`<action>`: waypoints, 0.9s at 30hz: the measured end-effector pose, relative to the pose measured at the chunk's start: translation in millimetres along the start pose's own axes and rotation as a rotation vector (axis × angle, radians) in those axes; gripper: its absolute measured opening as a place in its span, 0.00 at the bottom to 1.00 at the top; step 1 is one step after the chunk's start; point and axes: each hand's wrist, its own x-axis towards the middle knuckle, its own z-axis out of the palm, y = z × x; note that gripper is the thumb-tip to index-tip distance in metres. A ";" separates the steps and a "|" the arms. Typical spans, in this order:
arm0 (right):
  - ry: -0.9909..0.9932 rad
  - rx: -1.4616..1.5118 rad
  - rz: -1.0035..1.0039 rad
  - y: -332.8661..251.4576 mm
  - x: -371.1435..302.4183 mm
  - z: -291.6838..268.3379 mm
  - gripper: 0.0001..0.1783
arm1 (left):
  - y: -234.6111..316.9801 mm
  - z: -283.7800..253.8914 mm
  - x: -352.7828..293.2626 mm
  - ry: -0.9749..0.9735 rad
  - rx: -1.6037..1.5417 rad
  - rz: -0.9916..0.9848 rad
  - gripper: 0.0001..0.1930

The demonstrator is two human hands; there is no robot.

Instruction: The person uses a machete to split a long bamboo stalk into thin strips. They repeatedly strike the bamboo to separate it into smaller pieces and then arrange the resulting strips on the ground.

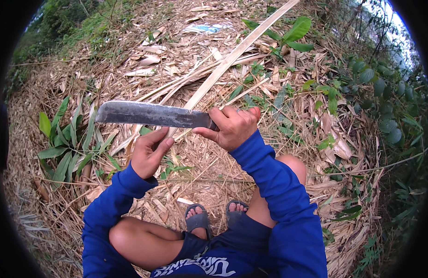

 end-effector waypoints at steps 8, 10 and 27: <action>0.044 0.069 0.374 53.2 3.6 0.3 0.30 | -11.4 -25.1 -32.3 -0.044 -0.030 -0.207 0.19; -0.006 0.001 0.247 66.2 1.2 -6.8 0.30 | -26.1 -30.9 -45.0 -0.038 -0.055 -0.133 0.20; 0.032 -0.090 0.756 163.1 -3.3 -2.7 0.36 | -91.1 -128.1 -207.5 -0.051 -0.060 -0.551 0.19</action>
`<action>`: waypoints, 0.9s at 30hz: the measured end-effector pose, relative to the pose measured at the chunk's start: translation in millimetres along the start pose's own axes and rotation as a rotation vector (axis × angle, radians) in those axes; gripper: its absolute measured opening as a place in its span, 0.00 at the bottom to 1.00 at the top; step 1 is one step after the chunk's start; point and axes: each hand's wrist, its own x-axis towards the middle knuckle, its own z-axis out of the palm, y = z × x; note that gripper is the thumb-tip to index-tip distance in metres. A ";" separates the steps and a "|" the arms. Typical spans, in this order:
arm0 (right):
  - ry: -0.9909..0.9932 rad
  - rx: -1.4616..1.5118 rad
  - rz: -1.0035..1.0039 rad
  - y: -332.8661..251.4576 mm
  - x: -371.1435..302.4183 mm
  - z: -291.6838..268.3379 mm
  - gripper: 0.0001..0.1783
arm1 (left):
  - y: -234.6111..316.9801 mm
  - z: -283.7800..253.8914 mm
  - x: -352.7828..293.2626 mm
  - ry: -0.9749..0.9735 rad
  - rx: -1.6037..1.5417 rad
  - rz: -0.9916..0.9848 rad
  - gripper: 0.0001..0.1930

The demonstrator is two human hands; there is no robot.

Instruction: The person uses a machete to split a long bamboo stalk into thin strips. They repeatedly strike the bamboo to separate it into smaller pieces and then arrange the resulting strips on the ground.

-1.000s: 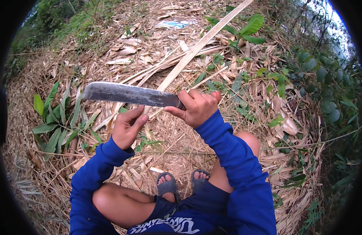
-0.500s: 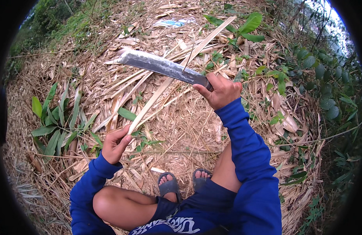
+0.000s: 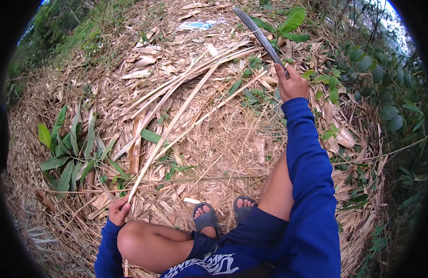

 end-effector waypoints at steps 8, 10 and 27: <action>-0.214 0.259 -0.253 -87.3 -93.7 -21.5 0.25 | 50.1 42.3 52.7 0.145 0.239 0.225 0.18; -0.368 0.324 -0.386 -115.3 -120.6 -22.2 0.24 | 91.1 62.0 71.5 0.071 0.258 0.280 0.18; -0.447 0.204 -0.525 -142.9 -162.7 -26.4 0.27 | 172.0 125.5 118.6 0.188 0.323 0.702 0.09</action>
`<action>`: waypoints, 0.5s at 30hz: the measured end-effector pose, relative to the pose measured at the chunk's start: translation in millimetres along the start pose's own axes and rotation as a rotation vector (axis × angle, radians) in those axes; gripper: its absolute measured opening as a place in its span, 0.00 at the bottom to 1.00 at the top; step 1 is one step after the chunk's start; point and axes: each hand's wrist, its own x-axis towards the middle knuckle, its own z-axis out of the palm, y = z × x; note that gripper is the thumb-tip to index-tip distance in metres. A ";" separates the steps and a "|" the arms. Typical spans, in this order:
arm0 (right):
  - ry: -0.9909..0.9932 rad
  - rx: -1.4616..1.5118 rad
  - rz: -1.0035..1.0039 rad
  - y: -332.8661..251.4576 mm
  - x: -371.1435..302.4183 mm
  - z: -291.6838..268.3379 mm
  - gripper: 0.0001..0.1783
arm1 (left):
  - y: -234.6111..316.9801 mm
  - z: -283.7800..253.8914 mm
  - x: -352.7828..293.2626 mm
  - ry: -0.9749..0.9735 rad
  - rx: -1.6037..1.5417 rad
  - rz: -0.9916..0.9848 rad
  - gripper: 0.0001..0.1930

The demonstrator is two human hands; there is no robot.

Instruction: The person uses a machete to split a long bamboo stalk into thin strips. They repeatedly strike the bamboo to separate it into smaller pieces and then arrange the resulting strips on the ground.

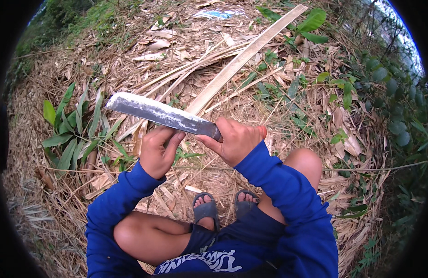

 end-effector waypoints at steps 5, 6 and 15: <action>0.043 -0.048 0.060 12.6 11.7 -1.2 0.26 | -7.2 1.2 -11.5 0.038 0.040 -0.026 0.13; 0.058 -0.055 0.101 19.0 15.0 -3.1 0.26 | -10.4 -0.1 -15.7 0.046 0.029 -0.028 0.14; 0.018 -0.119 0.096 36.8 17.3 2.0 0.28 | -21.8 -25.4 -40.8 -0.060 0.002 -0.146 0.17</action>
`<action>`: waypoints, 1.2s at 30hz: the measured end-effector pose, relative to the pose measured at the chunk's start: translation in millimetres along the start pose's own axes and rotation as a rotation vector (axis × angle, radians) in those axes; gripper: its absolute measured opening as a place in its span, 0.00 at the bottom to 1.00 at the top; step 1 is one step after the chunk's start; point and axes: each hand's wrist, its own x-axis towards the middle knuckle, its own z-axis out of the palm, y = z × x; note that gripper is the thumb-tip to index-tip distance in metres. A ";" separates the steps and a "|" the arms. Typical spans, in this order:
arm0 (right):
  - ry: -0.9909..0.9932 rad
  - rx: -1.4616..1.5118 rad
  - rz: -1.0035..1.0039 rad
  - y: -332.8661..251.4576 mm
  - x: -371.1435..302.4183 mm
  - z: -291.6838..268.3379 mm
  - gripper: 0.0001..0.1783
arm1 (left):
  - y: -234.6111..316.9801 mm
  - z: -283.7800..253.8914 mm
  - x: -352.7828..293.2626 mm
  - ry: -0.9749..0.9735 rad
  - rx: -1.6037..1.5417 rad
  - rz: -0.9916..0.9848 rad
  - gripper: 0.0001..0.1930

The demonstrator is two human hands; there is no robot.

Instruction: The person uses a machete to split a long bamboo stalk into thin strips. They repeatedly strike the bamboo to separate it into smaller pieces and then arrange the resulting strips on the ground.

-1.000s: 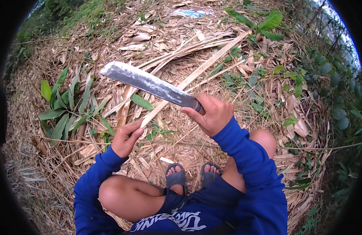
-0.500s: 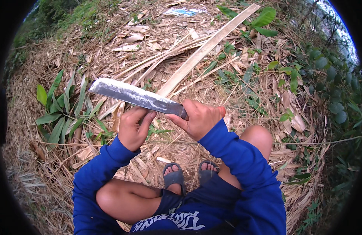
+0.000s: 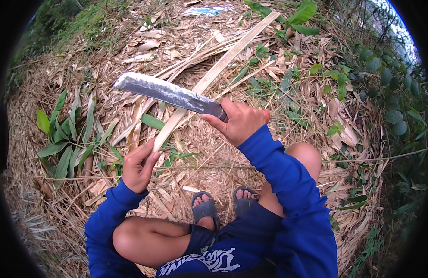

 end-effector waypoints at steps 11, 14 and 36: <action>0.012 -0.007 0.259 76.7 21.7 6.3 0.32 | -39.9 -50.8 -76.0 -0.092 0.084 -0.125 0.19; 0.032 -0.017 0.349 97.1 29.4 1.0 0.32 | -55.3 -65.7 -95.9 -0.101 0.085 -0.130 0.19; -0.110 0.164 0.023 -32.8 4.3 24.7 0.28 | -2.9 40.1 68.2 0.166 0.036 -0.039 0.14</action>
